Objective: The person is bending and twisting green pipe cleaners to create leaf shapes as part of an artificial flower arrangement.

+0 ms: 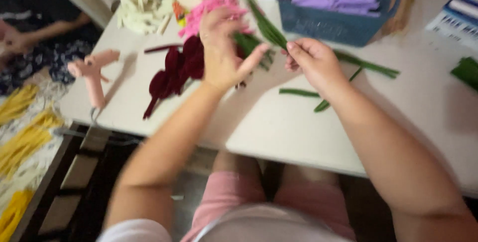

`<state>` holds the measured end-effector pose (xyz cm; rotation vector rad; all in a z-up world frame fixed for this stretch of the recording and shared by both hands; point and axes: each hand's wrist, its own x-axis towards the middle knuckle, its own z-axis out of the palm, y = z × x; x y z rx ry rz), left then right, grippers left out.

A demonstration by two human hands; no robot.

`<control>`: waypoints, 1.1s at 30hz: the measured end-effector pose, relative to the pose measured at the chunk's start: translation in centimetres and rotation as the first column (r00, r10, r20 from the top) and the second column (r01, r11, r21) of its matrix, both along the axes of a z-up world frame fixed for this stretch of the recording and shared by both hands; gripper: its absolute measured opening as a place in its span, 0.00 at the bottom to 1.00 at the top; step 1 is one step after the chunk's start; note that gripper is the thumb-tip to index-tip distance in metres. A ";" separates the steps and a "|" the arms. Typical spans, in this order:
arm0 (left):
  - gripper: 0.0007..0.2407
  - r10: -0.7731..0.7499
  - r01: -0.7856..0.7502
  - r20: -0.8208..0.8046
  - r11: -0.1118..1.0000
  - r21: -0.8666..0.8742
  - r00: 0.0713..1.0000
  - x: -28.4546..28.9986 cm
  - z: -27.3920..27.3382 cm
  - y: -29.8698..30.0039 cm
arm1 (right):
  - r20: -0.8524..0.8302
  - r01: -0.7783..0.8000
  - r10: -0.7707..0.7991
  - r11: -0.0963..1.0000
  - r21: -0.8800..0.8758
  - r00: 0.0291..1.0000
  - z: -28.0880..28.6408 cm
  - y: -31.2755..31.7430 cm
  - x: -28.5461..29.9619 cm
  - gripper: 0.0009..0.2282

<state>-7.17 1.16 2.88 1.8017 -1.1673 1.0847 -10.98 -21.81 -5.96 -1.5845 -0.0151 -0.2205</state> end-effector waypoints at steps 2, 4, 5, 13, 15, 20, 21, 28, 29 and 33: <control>0.19 -0.109 0.085 -0.255 0.991 -0.104 0.961 2.3 -3.9 -2.5 | 0.096 0.057 -0.057 0.998 0.006 0.994 -0.7 -0.4 0.4 0.09; 0.20 -0.230 0.135 -0.493 0.966 -0.220 0.839 3.4 -7.4 -5.8 | 0.178 0.104 -0.104 0.995 0.008 0.978 -0.3 -0.2 -0.3 0.09; 0.21 -0.401 0.302 -0.674 0.915 -0.267 0.621 3.3 -9.0 -7.5 | 0.178 0.146 -0.138 0.989 -0.034 0.974 0.5 0.5 -1.0 0.08; 0.20 -0.588 0.576 -0.751 0.739 -0.349 0.300 1.3 -5.7 -8.8 | 0.248 0.174 -0.121 0.963 -0.204 0.961 2.7 1.5 -2.7 0.06; 0.22 -0.622 0.658 -0.755 0.660 -0.361 0.209 2.3 -7.1 -8.8 | 0.254 0.139 -0.053 0.932 -0.335 0.966 4.4 2.2 -4.2 0.09; 0.23 -0.420 0.589 -0.675 0.808 0.027 0.607 2.0 -3.3 -5.1 | 0.469 0.268 0.022 0.796 -0.542 0.883 2.3 1.2 -3.7 0.04; 0.23 -0.336 0.516 -0.588 0.840 0.165 0.735 3.0 -2.8 -4.4 | 0.523 0.334 0.055 0.711 -0.618 0.851 2.6 0.9 -3.2 0.04; 0.27 -0.046 0.128 -0.523 0.984 0.122 0.851 6.9 -3.0 -1.2 | 0.421 0.307 0.055 0.601 -0.738 0.905 4.6 1.4 -4.9 0.02; 0.27 -0.206 0.210 -0.629 0.975 -0.069 0.750 7.1 -3.2 -1.4 | 0.429 0.330 0.028 0.594 -0.733 0.903 4.3 1.2 -4.9 0.02; 0.32 -0.588 0.422 -0.685 0.802 -0.424 0.430 7.2 -3.2 -2.3 | 0.448 0.375 -0.025 0.590 -0.715 0.894 4.1 0.3 -4.4 0.04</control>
